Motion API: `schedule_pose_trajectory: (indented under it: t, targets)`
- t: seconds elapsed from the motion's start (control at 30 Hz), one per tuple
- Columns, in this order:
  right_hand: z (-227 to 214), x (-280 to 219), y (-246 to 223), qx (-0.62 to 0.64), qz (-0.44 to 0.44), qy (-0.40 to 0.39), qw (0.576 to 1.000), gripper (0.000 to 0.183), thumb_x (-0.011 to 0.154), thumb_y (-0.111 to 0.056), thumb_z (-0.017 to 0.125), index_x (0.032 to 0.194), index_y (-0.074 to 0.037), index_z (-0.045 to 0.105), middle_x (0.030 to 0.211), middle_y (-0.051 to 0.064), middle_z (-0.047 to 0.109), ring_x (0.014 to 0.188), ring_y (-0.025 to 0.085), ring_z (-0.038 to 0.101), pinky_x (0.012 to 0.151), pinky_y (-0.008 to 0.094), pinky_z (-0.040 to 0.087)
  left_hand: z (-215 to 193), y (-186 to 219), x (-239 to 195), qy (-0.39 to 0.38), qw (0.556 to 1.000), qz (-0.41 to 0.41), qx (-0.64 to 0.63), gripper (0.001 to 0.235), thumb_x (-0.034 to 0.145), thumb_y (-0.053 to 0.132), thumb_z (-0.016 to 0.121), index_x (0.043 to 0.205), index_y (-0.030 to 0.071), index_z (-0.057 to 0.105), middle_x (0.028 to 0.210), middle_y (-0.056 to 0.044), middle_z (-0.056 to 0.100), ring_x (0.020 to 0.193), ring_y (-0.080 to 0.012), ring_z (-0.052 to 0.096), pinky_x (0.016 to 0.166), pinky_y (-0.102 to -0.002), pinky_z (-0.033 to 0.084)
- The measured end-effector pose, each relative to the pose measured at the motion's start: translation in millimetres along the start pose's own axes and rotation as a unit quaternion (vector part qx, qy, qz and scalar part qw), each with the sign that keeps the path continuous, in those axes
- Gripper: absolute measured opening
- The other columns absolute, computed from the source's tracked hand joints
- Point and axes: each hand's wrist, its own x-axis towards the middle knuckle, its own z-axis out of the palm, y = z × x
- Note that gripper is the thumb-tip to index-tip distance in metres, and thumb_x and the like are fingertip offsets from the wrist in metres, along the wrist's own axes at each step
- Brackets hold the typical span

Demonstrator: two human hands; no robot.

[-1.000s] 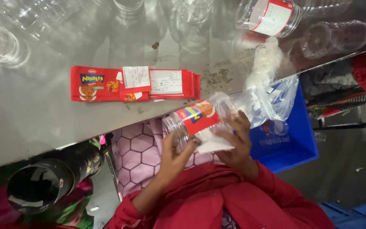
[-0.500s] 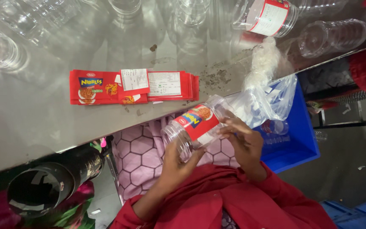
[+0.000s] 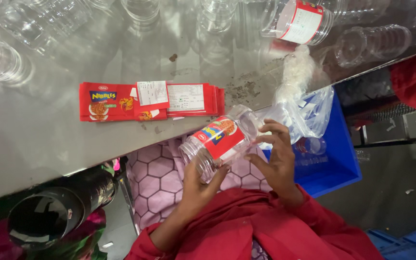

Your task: The person labels plastic jars by hand. The person removes a label from a strip, applies it to the side of a jar, and then places the jar back onto a table.

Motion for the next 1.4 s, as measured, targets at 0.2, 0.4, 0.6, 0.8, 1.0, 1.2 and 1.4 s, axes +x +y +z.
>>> schedule_pose_trajectory:
  t: [0.2,0.4,0.6,0.8,1.0,1.2,1.4]
  targets:
    - [-1,-11,21,-0.003,-0.066,0.041,0.997,0.035,0.071,0.005,0.084,0.096,-0.01,0.065,0.11,0.008,0.059,0.127,0.029,0.055,0.11,0.041,0.046,2,-13,-3,0.024,0.998,-0.016,-0.049,0.041,0.094,0.0,0.073,0.132,-0.003,0.058,0.118,-0.008,0.071,0.105,-0.0123,0.067,0.091,-0.028,0.056]
    - [-37,-19,39,0.419,0.007,-0.078,0.905,0.012,0.097,-0.007,0.068,0.106,-0.008,0.06,0.095,0.014,0.072,0.092,0.028,0.071,0.075,0.042,0.059,-16,-27,-1,0.095,0.989,-0.074,-0.085,0.044,0.091,0.0,0.074,0.131,-0.002,0.057,0.116,-0.008,0.07,0.103,-0.0125,0.068,0.087,-0.028,0.057]
    - [-13,-27,7,0.047,0.016,-0.365,0.93,0.051,0.098,-0.006,0.065,0.147,-0.006,0.054,0.089,0.01,0.076,0.079,0.019,0.074,0.069,0.033,0.056,-18,-17,-2,0.048,0.998,-0.002,-0.045,0.04,0.093,-0.003,0.071,0.131,-0.003,0.059,0.115,-0.007,0.071,0.104,-0.0129,0.067,0.089,-0.029,0.055]
    - [-8,2,-5,-0.054,0.145,-0.297,0.942,0.069,0.092,-0.01,0.068,0.155,-0.009,0.041,0.07,0.015,0.061,0.049,0.028,0.059,0.053,0.037,0.049,-18,-5,0,0.011,0.988,0.044,0.146,0.034,0.087,0.002,0.076,0.118,-0.001,0.065,0.098,-0.01,0.074,0.089,-0.0185,0.074,0.08,-0.033,0.058]
    - [-5,4,-16,-0.054,-0.066,-0.418,0.904,0.051,0.093,-0.011,0.073,0.143,-0.01,0.063,0.078,0.015,0.066,0.067,0.031,0.065,0.063,0.039,0.051,-30,30,-3,-0.348,0.73,0.032,0.588,0.026,0.091,0.004,0.065,0.116,0.001,0.062,0.106,-0.014,0.067,0.108,-0.0304,0.066,0.109,-0.05,0.04]
    - [-21,25,15,0.049,0.05,-0.216,0.974,0.034,0.091,-0.001,0.066,0.125,-0.003,0.065,0.113,0.012,0.073,0.096,0.017,0.072,0.08,0.034,0.059,-30,69,7,-0.021,0.78,0.283,0.558,0.045,0.088,0.007,0.063,0.133,0.014,0.066,0.139,-0.019,0.061,0.135,-0.0424,0.045,0.12,-0.058,0.025]
    - [-34,111,60,-0.143,0.066,-0.008,0.987,0.019,0.098,-0.002,0.072,0.115,0.002,0.066,0.077,0.008,0.066,0.068,0.009,0.06,0.06,0.025,0.048,-41,62,16,0.047,0.863,0.181,0.469,0.035,0.089,0.015,0.075,0.123,0.011,0.065,0.139,-0.008,0.061,0.14,-0.032,0.051,0.119,-0.057,0.031]
